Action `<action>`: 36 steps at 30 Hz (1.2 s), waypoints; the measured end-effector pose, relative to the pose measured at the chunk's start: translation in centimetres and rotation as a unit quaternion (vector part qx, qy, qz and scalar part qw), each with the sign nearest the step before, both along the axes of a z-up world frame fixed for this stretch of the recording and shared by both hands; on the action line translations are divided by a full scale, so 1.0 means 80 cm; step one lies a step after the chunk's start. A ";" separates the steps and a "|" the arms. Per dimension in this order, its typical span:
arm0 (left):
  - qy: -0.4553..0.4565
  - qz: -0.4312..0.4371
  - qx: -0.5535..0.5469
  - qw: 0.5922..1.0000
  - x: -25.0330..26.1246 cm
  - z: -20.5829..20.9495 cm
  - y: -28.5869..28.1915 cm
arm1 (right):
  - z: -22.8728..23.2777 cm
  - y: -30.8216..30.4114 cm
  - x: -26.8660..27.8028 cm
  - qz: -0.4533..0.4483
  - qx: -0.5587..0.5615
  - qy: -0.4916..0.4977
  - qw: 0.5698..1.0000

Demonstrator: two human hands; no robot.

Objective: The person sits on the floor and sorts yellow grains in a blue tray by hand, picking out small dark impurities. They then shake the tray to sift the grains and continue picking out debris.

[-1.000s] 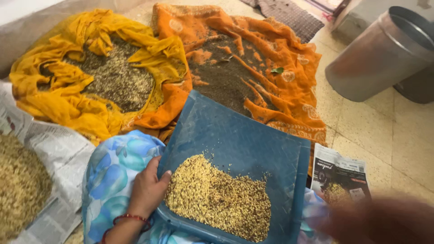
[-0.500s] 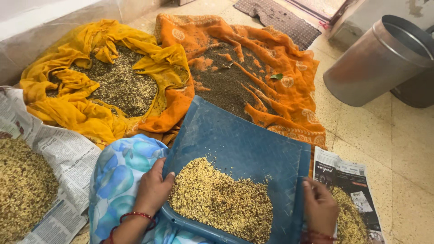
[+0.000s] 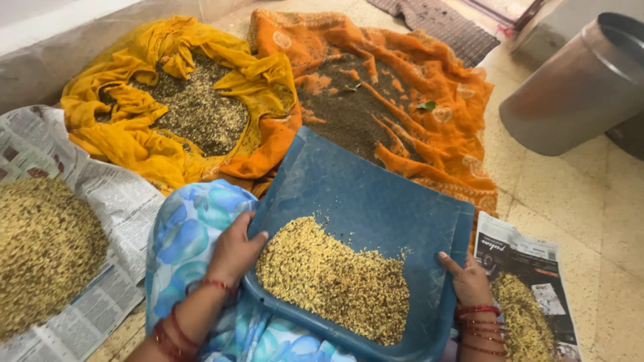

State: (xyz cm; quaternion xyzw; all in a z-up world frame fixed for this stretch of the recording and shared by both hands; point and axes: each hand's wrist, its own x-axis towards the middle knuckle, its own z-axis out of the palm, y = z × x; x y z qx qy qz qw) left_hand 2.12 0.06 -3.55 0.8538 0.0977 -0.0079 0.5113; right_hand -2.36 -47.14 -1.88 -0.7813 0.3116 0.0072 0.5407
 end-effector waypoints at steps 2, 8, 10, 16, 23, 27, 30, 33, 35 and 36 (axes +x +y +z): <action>-0.009 -0.030 -0.134 0.991 0.034 -0.018 0.004 | 0.000 0.006 -0.002 0.002 0.036 -0.051 0.998; 0.113 -0.073 -0.454 0.881 0.058 0.010 0.002 | 0.017 0.026 -0.004 -0.054 0.177 -0.118 0.976; 0.123 -0.087 -0.507 0.849 0.056 0.023 -0.006 | 0.006 0.020 -0.003 -0.053 0.148 -0.117 0.981; 0.157 -0.093 -0.545 0.818 0.059 0.035 -0.012 | -0.027 -0.010 -0.003 -0.011 0.014 -0.132 0.991; 0.179 -0.098 -0.542 0.815 0.064 0.030 -0.010 | -0.027 -0.007 -0.006 -0.015 -0.012 -0.146 0.989; 0.157 -0.099 -0.495 0.849 0.065 0.020 -0.009 | -0.011 0.006 -0.009 -0.029 0.016 -0.127 0.991; 0.156 -0.094 -0.479 0.859 0.066 0.014 -0.009 | -0.002 0.014 -0.008 -0.043 0.028 -0.111 0.993; 0.158 -0.090 -0.477 0.860 0.066 0.013 -0.010 | -0.009 0.011 -0.006 -0.030 0.043 -0.136 0.989; 0.149 -0.095 -0.478 0.860 0.064 0.014 -0.009 | -0.019 0.005 -0.005 -0.015 0.043 -0.163 0.986; 0.144 -0.099 -0.480 0.859 0.063 0.015 -0.010 | -0.025 0.002 -0.003 -0.004 0.037 -0.179 0.983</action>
